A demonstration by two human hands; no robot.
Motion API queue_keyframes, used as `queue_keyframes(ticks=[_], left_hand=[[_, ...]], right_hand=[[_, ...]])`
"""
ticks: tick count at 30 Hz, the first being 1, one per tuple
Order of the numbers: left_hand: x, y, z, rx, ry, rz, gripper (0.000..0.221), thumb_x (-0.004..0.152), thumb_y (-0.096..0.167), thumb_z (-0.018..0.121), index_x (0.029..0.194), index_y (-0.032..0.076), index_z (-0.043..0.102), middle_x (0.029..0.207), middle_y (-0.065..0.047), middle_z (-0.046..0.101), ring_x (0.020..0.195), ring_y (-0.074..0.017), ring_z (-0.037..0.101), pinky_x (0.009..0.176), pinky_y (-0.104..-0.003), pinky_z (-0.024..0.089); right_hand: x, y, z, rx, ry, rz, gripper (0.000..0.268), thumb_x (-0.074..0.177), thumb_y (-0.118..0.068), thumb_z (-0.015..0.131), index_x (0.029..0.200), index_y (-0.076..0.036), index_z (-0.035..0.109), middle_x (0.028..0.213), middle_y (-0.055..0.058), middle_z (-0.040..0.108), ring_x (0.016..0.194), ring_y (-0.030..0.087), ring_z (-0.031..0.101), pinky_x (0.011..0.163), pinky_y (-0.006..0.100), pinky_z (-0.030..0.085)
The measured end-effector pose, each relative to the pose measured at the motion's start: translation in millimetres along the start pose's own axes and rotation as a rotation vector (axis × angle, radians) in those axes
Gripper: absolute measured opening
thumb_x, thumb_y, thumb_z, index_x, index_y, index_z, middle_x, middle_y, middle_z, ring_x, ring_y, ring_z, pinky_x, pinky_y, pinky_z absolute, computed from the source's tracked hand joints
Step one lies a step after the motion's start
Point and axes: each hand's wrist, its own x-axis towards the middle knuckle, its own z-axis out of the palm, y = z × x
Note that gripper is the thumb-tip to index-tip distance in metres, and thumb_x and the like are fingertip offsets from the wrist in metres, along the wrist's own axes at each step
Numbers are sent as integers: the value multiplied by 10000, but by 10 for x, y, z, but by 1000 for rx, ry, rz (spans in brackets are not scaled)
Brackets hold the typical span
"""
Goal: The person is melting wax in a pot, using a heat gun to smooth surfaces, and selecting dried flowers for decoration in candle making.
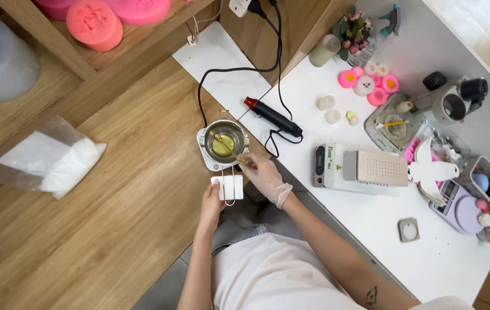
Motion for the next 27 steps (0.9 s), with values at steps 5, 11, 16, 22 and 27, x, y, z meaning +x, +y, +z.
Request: queue_keyframes(ticks=[5,11,16,22,27], left_hand=[[-25,202,-25,-55,-60,-67,477,1044,432,447,1385,112,543,1190,-79,688,1000,-188,699,889,-393,584],[-124,440,53,-123,-222,-172,552,1056,506,319,1422,158,543,1272,-53,675,1046,-161,671,901,-366,532],[113,171,-68,-135,-336,-213,487,1064,394,378,1370,76,585,1238,-43,707,1045,-136,664,885,-307,497],[-36,318,-29,31,-331,-135,501,1099,369,374,1295,-17,626,1106,-110,739,961,-172,697,812,-299,528],[-173,423,9,43,-291,-96,463,1092,353,351,1275,4,595,1050,-99,721,952,-195,726,827,-313,543]], right_hand=[[49,-212,38,39,194,-12,239,915,-136,678,1145,-118,740,1084,84,747,853,195,727,806,331,590],[246,-407,192,154,412,-11,246,931,-106,676,1171,-115,727,1052,107,721,906,205,715,831,325,575],[327,-327,304,94,316,-114,289,1054,-225,506,1209,-116,724,1022,131,715,941,273,690,868,381,534],[369,-308,154,-151,187,149,397,1097,-352,386,1084,-102,694,911,94,758,890,261,727,875,368,552],[350,-296,63,-53,261,-55,398,1090,-325,400,1032,-70,701,990,115,718,885,282,713,832,397,552]])
